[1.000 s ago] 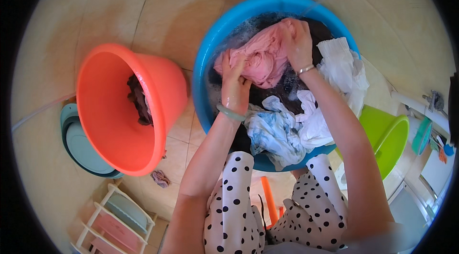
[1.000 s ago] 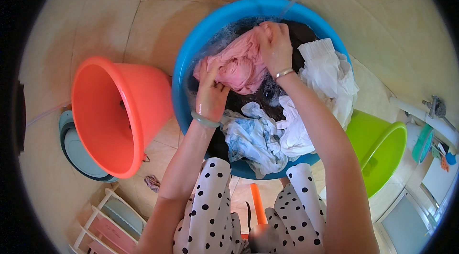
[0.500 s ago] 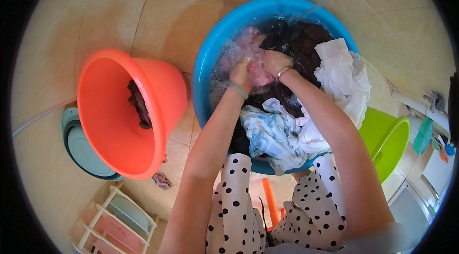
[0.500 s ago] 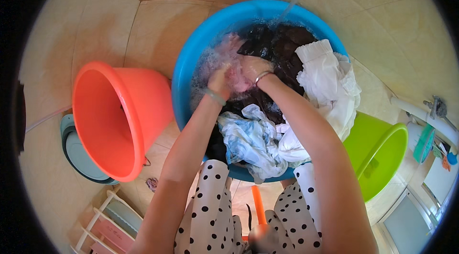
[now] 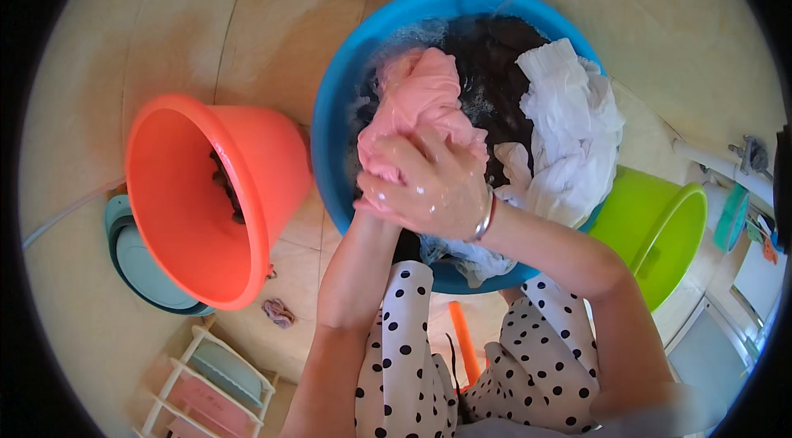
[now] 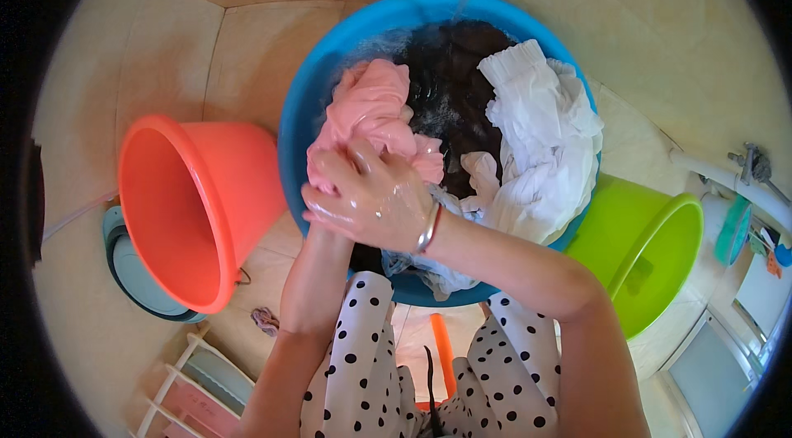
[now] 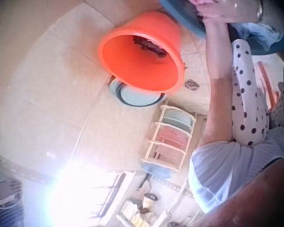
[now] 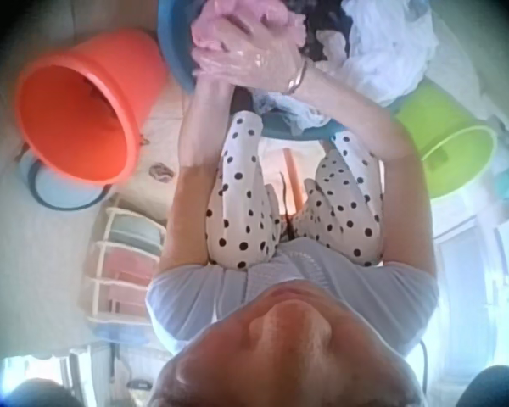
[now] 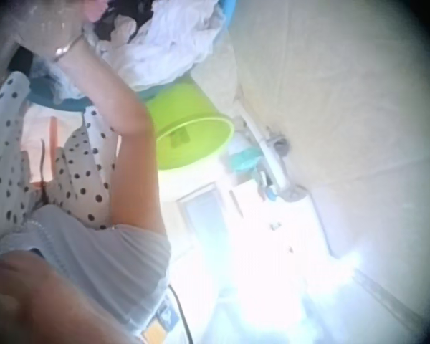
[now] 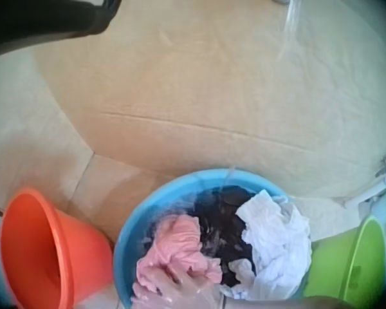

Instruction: The person sits on a small stool and hand-washes a pile of clothes in a blue basin filled with water. They repeatedly submerge, scrub, and wring out various garments, including white, pink, and dark-colored items, using both hands. The person occasionally uses a green bucket to pour water over the clothes.

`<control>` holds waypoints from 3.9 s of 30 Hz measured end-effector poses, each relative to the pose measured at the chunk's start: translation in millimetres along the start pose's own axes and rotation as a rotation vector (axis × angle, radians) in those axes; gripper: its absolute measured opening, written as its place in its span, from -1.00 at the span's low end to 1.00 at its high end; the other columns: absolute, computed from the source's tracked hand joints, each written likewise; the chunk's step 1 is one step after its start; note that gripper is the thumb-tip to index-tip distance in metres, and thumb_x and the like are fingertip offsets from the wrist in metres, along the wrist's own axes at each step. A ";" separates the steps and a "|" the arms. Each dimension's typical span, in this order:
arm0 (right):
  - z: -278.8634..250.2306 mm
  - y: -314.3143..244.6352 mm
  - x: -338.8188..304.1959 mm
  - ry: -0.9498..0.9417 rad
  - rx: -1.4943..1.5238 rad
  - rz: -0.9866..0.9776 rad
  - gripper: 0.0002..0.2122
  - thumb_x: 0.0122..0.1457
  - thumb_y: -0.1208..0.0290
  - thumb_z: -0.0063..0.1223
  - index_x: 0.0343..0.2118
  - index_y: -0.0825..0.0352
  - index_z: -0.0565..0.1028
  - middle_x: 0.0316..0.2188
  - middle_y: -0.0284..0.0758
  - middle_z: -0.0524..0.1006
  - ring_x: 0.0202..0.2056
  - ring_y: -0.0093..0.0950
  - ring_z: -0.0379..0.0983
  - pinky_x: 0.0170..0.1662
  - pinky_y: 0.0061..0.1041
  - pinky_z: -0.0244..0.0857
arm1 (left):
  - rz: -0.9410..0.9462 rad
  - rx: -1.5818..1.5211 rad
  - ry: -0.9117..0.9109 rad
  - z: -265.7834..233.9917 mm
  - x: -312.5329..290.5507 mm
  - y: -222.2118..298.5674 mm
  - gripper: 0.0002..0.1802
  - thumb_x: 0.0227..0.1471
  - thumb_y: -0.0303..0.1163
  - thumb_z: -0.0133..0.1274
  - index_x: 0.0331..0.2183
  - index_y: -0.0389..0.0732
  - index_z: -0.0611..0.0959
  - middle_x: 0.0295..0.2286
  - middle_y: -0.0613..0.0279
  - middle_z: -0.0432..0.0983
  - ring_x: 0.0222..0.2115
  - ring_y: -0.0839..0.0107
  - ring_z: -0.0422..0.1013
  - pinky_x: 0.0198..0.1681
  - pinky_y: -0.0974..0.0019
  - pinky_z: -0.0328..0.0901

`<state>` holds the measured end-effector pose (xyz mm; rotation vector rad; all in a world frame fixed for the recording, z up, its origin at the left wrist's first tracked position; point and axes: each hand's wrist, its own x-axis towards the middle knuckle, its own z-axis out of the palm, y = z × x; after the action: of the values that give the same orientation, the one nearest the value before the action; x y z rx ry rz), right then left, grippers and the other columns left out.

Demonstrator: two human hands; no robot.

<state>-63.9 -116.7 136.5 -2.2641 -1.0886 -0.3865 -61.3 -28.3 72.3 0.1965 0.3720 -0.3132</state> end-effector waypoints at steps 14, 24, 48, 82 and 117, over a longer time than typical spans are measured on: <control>44.1 141.3 7.8 -0.084 -0.001 0.584 -0.78 0.03 0.20 0.04 -0.57 0.25 0.53 -0.55 -0.30 0.51 -0.42 -0.16 0.45 -0.35 -0.25 0.41 | 0.172 0.317 0.470 9.5 1.0 -26.0 -0.45 0.23 -0.08 -0.23 0.14 -0.19 0.28 0.06 0.17 0.32 0.06 0.29 0.28 0.12 0.24 0.19; 68.8 130.7 -30.4 -0.118 -0.282 0.216 -0.69 0.07 0.21 0.08 -0.13 0.17 0.46 -0.12 -0.30 0.38 -0.27 -0.24 0.38 -0.28 -0.29 0.36 | 0.328 0.377 0.430 -59.5 20.5 7.9 -0.33 0.09 -0.41 0.09 0.16 -0.16 0.16 0.06 0.22 0.24 0.06 0.33 0.22 0.08 0.18 0.20; -10.3 7.3 -20.8 -0.181 0.113 0.011 -0.77 -0.27 0.22 0.31 -0.50 0.09 0.53 -0.34 -0.47 0.42 -0.37 -0.48 0.41 -0.47 -0.54 0.30 | -0.069 -0.033 -0.157 -11.7 18.1 11.8 -0.42 0.17 0.01 -0.12 0.03 -0.26 0.41 -0.06 0.14 0.44 -0.05 0.29 0.38 0.03 0.22 0.29; -65.9 70.9 -55.9 -0.221 -0.120 0.455 -0.70 -0.02 0.15 0.21 -0.27 0.21 0.54 -0.37 -0.39 0.52 -0.27 -0.37 0.41 -0.13 -0.31 0.21 | 0.164 0.627 0.218 -32.7 -54.4 3.2 -0.37 0.03 -0.65 -0.04 0.16 -0.19 0.29 0.17 0.28 0.13 0.07 0.48 0.20 0.06 0.41 0.18; -84.9 80.5 -29.3 -0.272 0.600 0.622 -0.64 -0.13 0.35 0.33 -0.24 0.30 0.49 -0.29 -0.37 0.51 -0.21 -0.52 0.39 -0.13 -0.51 0.28 | 0.365 0.842 -0.085 104.4 -64.4 52.2 -0.74 -0.12 -0.61 0.20 -0.36 -0.26 0.46 -0.25 -0.01 0.54 -0.12 0.34 0.38 0.00 0.25 0.24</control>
<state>-19.7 -226.8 157.8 -1.9853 -0.4668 0.4548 -66.8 11.9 199.3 1.0610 0.0941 -0.0991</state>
